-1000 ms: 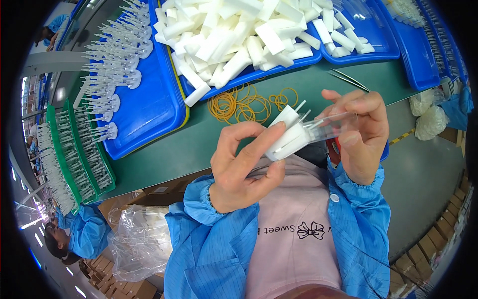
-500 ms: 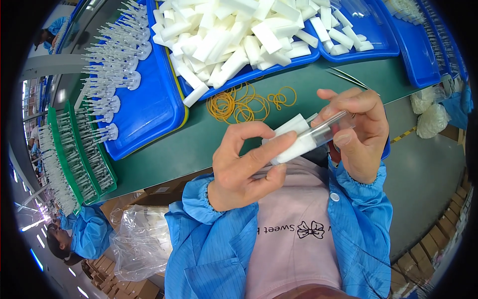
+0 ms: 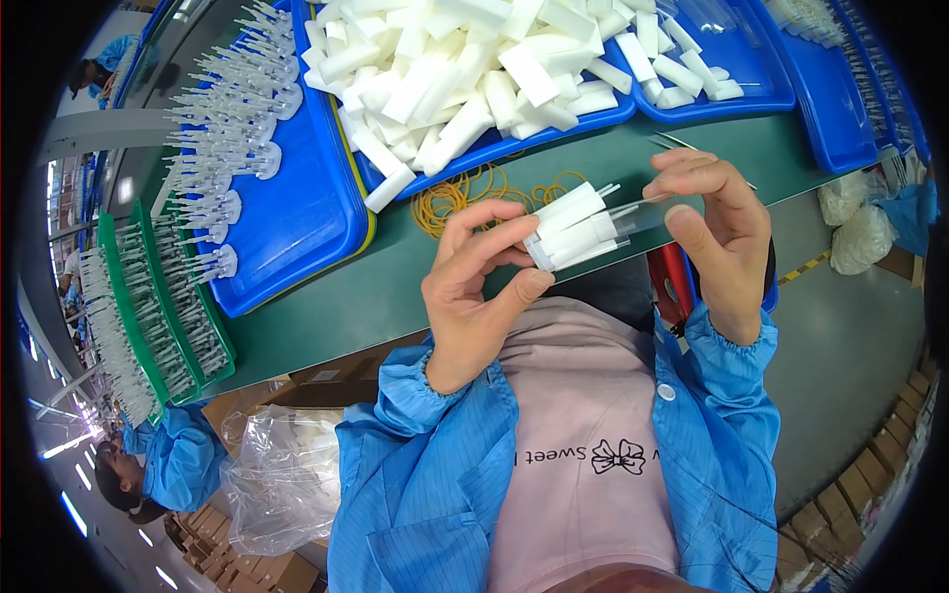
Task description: The person places white foam blocks and clear plastic sleeves onto pins on a holder by hand, secures the bundle with a rubber band, and adjusts the foam blocks using tweezers.
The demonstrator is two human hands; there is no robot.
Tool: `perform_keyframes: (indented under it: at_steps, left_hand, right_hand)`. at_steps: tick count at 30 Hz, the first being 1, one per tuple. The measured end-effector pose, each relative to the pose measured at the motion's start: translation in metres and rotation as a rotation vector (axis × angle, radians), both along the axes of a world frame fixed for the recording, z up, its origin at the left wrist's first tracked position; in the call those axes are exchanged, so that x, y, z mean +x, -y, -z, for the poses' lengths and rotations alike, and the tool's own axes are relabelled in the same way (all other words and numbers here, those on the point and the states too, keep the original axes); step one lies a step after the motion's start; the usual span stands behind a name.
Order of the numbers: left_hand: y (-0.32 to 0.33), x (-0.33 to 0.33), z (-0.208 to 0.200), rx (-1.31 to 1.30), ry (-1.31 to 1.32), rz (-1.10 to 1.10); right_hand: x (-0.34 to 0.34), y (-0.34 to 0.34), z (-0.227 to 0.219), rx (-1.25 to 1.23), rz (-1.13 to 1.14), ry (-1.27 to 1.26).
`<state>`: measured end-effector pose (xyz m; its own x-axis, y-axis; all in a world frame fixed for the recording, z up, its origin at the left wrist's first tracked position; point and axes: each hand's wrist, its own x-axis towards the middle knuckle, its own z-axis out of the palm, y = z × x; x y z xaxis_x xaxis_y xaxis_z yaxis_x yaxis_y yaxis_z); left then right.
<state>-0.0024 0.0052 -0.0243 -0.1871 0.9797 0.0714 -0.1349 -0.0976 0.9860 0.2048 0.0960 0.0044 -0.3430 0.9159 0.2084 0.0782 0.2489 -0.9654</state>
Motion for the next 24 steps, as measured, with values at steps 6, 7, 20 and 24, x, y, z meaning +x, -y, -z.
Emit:
perform_keyframes:
  at_steps: [6, 7, 20, 24]
  left_hand:
    - [0.0, 0.002, -0.01, -0.03, 0.254, 0.01]
    - [-0.002, 0.002, -0.012, -0.03, 0.253, 0.012]
    - [0.008, -0.001, -0.016, 0.069, 0.166, 0.102]
    - [0.006, 0.002, -0.018, 0.072, 0.186, 0.112]
  right_hand:
    - [0.001, 0.001, -0.002, 0.014, -0.072, -0.147]
    - [0.001, 0.003, -0.002, 0.013, -0.07, -0.148]
    - [-0.013, 0.032, -0.005, 0.207, -0.041, -0.048]
    - [-0.012, 0.034, -0.008, 0.253, -0.024, -0.029]
